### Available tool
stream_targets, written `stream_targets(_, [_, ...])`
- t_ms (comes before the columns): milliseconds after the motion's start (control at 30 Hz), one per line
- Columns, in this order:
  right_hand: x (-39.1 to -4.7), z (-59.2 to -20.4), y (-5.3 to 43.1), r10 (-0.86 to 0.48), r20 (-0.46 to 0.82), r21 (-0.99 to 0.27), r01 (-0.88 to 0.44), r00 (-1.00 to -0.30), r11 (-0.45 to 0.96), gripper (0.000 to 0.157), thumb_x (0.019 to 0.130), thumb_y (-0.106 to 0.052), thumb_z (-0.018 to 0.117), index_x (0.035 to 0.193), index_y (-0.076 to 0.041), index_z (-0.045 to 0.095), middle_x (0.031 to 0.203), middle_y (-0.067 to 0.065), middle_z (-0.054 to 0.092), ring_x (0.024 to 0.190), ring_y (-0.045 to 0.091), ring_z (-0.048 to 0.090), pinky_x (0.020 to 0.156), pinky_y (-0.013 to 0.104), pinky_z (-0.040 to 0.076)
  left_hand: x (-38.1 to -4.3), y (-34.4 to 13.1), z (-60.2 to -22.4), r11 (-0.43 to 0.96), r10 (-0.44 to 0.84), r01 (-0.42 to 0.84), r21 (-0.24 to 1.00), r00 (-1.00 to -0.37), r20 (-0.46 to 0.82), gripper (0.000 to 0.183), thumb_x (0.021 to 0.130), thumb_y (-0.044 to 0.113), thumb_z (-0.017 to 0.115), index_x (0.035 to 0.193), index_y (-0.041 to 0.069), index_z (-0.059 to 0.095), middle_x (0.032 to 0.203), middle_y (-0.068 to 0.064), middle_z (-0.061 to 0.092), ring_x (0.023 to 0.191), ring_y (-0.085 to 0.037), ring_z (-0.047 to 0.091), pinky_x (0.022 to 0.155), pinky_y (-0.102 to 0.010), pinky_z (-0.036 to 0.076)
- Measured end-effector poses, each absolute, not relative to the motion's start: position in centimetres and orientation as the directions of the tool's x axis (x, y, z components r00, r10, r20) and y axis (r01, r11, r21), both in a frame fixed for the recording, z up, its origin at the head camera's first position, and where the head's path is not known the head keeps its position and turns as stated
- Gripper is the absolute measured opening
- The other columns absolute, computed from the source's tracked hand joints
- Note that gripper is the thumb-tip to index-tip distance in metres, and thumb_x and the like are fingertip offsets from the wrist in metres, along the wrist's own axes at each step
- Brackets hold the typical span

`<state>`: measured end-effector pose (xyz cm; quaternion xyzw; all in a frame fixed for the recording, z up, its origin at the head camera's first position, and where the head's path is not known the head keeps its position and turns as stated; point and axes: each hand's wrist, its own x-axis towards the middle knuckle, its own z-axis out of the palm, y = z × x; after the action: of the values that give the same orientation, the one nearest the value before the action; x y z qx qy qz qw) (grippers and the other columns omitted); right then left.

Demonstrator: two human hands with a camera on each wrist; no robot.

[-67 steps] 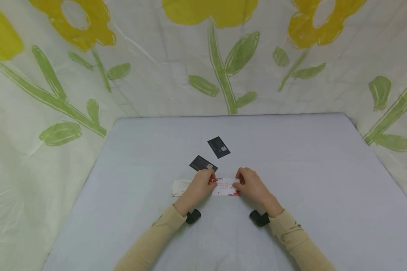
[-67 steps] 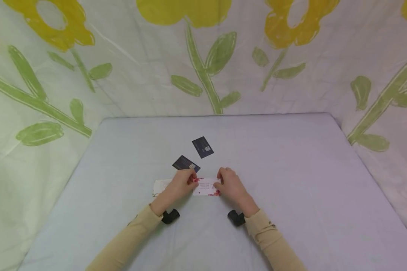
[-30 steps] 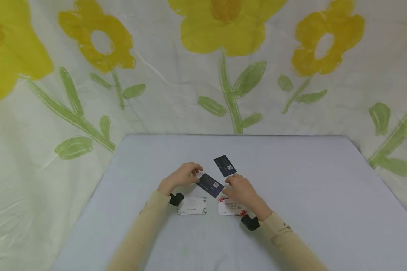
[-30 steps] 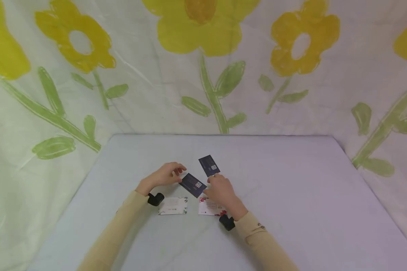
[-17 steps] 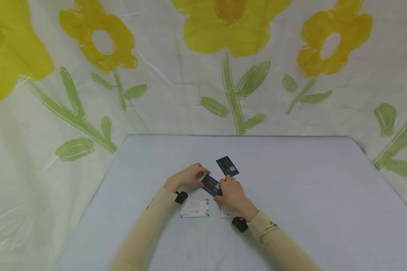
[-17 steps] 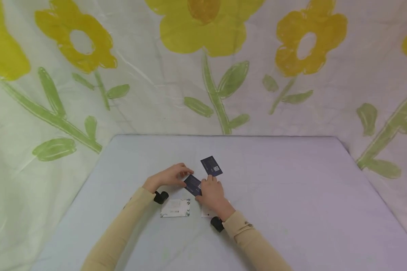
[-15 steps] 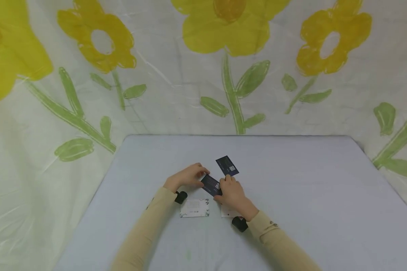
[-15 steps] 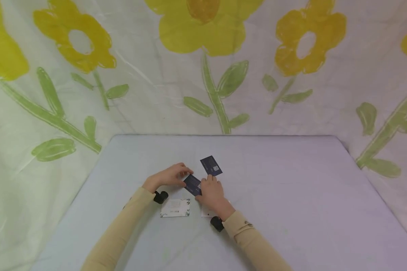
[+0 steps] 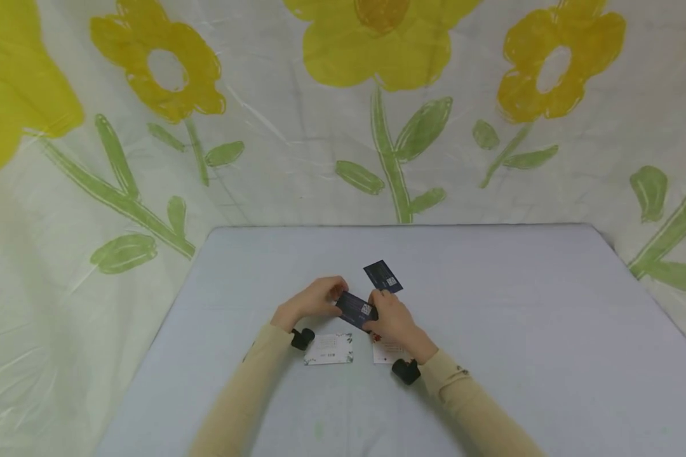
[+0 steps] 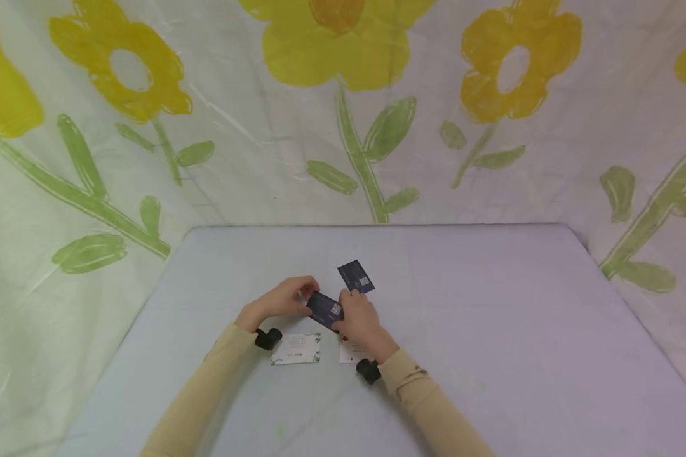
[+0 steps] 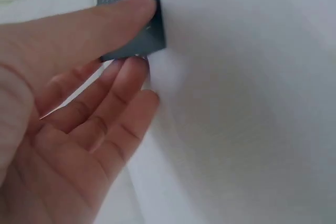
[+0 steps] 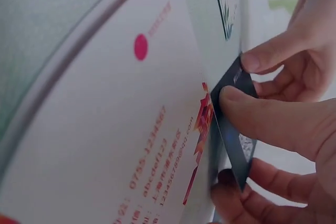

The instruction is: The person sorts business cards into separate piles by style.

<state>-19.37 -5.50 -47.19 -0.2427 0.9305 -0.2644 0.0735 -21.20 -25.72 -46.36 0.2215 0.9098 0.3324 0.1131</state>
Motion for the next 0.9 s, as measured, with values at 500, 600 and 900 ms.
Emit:
stream_targets(500, [-20.7,-45.2,-1.5,-0.434,0.258,-0.721,-0.471,-0.863,0.508,0.011,0.08,-0.004,0.063,0.09,-0.005,0.059,0.083,0.004,0.061,0.067,0.012,0.051,0.059,0.027,0.042,-20.3,-23.0,-45.7,0.496,0.337,0.324,0.806,-0.927,0.166,0.012,0.081,0.005,0.062,0.091,0.0,0.058,0.08,-0.005,0.059,0.067,-0.012,0.056,0.059,-0.023,0.047])
stream_targets(600, [-20.8,-44.9,1.1,-0.412,0.276,-0.735,-0.467,-0.868,0.491,0.01,0.079,-0.005,0.065,0.088,-0.004,0.06,0.08,0.003,0.061,0.066,0.012,0.052,0.059,0.028,0.043,-20.2,-20.6,-45.1,0.453,0.354,0.328,0.829,-0.92,0.17,0.011,0.081,0.004,0.062,0.089,-0.002,0.058,0.08,-0.008,0.06,0.065,-0.013,0.058,0.057,-0.023,0.048])
stream_targets(900, [-19.6,-45.3,8.2,-0.376,0.106,-0.737,-0.327,-0.92,0.592,0.013,0.078,-0.015,0.067,0.086,-0.007,0.061,0.079,0.001,0.06,0.071,0.015,0.054,0.061,0.031,0.043,-19.4,-14.1,-45.8,0.46,0.422,0.329,0.825,-0.898,0.124,0.01,0.08,0.006,0.064,0.088,0.001,0.06,0.078,-0.004,0.059,0.065,-0.007,0.055,0.06,-0.019,0.046])
